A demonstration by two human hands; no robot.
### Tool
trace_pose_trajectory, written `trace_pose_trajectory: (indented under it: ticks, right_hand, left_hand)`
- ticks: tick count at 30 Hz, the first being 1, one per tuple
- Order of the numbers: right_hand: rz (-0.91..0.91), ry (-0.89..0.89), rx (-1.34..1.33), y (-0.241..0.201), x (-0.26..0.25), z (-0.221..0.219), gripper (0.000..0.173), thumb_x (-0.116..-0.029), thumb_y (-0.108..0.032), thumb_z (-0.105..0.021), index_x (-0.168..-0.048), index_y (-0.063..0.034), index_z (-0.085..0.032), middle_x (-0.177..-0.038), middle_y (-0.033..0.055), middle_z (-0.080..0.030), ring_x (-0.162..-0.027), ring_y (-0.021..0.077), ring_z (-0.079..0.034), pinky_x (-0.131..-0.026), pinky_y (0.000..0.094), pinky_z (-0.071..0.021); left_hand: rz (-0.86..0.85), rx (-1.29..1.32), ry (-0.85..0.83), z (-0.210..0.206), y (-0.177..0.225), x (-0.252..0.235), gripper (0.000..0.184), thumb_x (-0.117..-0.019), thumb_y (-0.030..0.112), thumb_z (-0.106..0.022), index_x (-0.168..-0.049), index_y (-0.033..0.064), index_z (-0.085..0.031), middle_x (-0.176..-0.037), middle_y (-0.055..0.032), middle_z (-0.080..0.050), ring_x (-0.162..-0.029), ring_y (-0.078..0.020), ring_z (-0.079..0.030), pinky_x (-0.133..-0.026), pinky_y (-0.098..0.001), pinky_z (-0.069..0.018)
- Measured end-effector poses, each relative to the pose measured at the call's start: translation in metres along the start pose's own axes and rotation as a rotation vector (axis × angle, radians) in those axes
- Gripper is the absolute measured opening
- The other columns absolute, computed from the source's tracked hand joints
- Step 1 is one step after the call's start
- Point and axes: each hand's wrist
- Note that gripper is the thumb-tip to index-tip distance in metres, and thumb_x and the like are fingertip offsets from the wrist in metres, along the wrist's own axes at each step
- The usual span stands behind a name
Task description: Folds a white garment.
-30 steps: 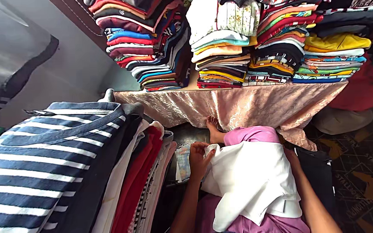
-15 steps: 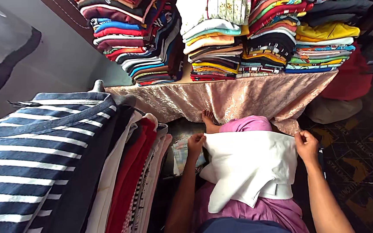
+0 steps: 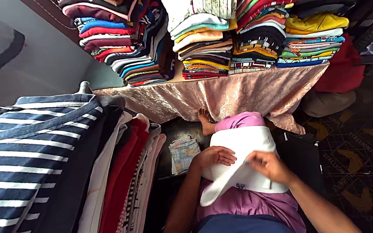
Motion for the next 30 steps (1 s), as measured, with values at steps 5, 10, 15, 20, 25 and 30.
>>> trace_pose_trajectory:
  ticks: [5, 10, 15, 20, 25, 30]
  right_hand:
    - [-0.405, 0.457, -0.19, 0.023, -0.03, 0.015, 0.023, -0.0962, -0.005, -0.061, -0.118, 0.0008, -0.058, -0.074, -0.0062, -0.069, -0.062, -0.0032, -0.062, -0.062, 0.0155, -0.0534]
    - [-0.332, 0.374, 0.115, 0.021, -0.025, 0.007, 0.053, -0.0966, -0.013, -0.059, -0.144, 0.0055, -0.045, -0.08, 0.0069, -0.065, -0.065, 0.0079, -0.058, -0.064, 0.0248, -0.0514]
    - [-0.336, 0.369, 0.402, 0.014, -0.022, -0.006, 0.049, -0.0962, -0.014, -0.059, -0.141, 0.0031, -0.055, -0.087, 0.0169, -0.068, -0.068, 0.0252, -0.061, -0.066, 0.0412, -0.0529]
    - [-0.316, 0.353, 0.335, 0.017, -0.015, -0.008, 0.052, -0.0941, -0.018, -0.064, -0.141, 0.0041, -0.055, -0.084, 0.0114, -0.065, -0.063, 0.0165, -0.054, -0.06, 0.0323, -0.0481]
    - [-0.273, 0.438, 0.171, 0.027, 0.025, 0.027, 0.042, -0.0958, -0.012, -0.057, -0.133, 0.0082, -0.056, -0.095, 0.0115, -0.069, -0.068, 0.0086, -0.063, -0.06, 0.0237, -0.0536]
    - [-0.315, 0.176, 0.215, 0.048, 0.1, 0.056, 0.044, -0.0806, 0.001, -0.051, -0.122, 0.0054, -0.066, -0.121, 0.0209, -0.069, -0.108, 0.0287, -0.068, -0.094, 0.0425, -0.0545]
  left_hand:
    - [0.159, 0.159, 0.467, -0.016, -0.002, 0.003, 0.072, -0.104, 0.06, -0.01, -0.115, 0.0134, -0.064, -0.096, -0.0007, -0.076, -0.09, -0.0113, -0.073, -0.08, -0.0328, -0.0605]
    - [0.103, -0.106, 0.603, -0.029, 0.017, -0.001, 0.038, -0.1111, 0.025, -0.029, -0.109, 0.0061, -0.062, -0.088, 0.0008, -0.074, -0.081, -0.0079, -0.072, -0.076, -0.0293, -0.0606]
    - [0.127, -0.132, 0.651, -0.044, 0.032, 0.029, 0.023, -0.1082, 0.012, -0.038, -0.111, 0.0076, -0.06, -0.087, 0.0023, -0.074, -0.078, -0.0076, -0.073, -0.075, -0.0287, -0.0618]
    - [0.205, -0.41, 0.726, -0.034, -0.021, 0.033, 0.037, -0.109, 0.013, -0.04, -0.139, -0.0041, -0.053, -0.127, -0.0131, -0.065, -0.106, -0.01, -0.066, -0.095, -0.0305, -0.0534]
    - [0.127, -0.909, 0.944, -0.044, -0.021, 0.026, 0.043, -0.1055, 0.012, -0.047, -0.143, -0.0073, -0.049, -0.104, -0.0234, -0.068, -0.085, -0.0269, -0.068, -0.08, -0.0434, -0.056]
    - [-0.298, -1.21, 0.919, -0.07, 0.004, 0.004, 0.034, -0.1004, 0.01, -0.052, -0.125, -0.011, -0.063, -0.125, -0.029, -0.063, -0.113, -0.0338, -0.066, -0.096, -0.0421, -0.0544]
Point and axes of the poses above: each hand's wrist, its own x-axis away from the middle knuckle, its own z-axis out of the back of the hand, y = z × x
